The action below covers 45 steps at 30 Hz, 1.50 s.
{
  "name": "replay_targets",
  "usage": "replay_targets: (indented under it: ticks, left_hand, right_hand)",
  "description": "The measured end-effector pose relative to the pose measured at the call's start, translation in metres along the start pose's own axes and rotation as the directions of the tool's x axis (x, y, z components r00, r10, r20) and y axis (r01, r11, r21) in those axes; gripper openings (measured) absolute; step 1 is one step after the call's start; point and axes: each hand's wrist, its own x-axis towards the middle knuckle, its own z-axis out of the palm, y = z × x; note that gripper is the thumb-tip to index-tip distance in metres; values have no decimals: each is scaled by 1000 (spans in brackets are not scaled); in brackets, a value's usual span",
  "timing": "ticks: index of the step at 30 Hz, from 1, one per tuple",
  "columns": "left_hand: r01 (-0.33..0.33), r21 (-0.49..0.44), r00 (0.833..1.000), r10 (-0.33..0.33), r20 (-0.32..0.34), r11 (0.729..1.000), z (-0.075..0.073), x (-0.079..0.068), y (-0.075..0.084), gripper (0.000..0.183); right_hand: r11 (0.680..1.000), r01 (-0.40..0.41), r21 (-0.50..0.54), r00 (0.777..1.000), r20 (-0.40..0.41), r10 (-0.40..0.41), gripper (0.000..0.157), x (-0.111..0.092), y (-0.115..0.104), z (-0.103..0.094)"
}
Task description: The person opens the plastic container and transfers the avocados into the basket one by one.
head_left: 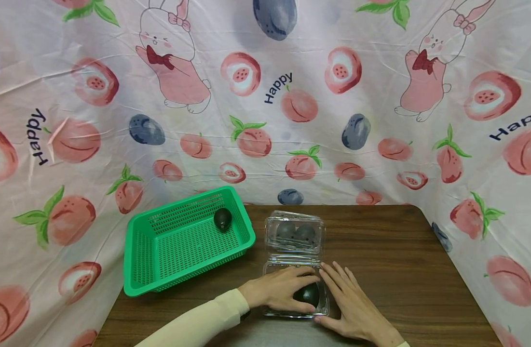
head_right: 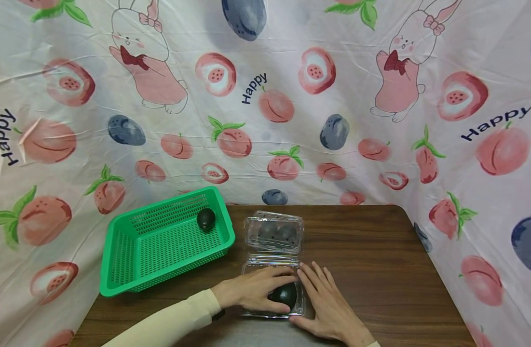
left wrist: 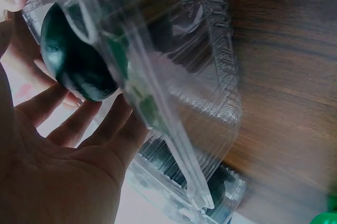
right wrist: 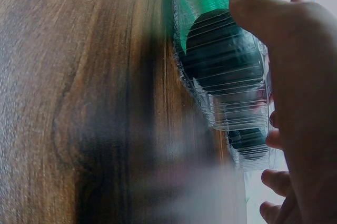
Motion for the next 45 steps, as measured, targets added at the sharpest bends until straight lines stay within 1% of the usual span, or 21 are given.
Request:
replay_targets:
  ticks: [7, 14, 23, 33, 40, 45]
  left_hand:
    - [-12, 12, 1000, 12, 10, 1000, 5, 4, -3, 76]
    - [8, -37, 1000, -6, 30, 999, 7, 7, -5, 72]
    - [-26, -43, 999, 27, 22, 999, 7, 9, -5, 67]
    - [-56, -55, 998, 56, -4, 997, 6, 9, -7, 63]
    - [-65, -66, 998, 65, -11, 996, 6, 10, -10, 62]
    - [-83, -68, 996, 81, -19, 994, 7, 9, -12, 63]
  right_hand:
    - [1000, -16, 16, 1000, 15, 16, 109, 1, -1, -2]
    - [1000, -22, 9, 1000, 22, 21, 110, 1, -1, -2]
    - [1000, -25, 14, 999, 38, 24, 111, 2, -1, -1]
    - [1000, -9, -2, 1000, 18, 9, 111, 3, -1, -2]
    - [1000, 18, -16, 1000, -18, -18, 108, 3, -1, -1]
    - [1000, 16, -19, 1000, -12, -16, 107, 3, 0, -2]
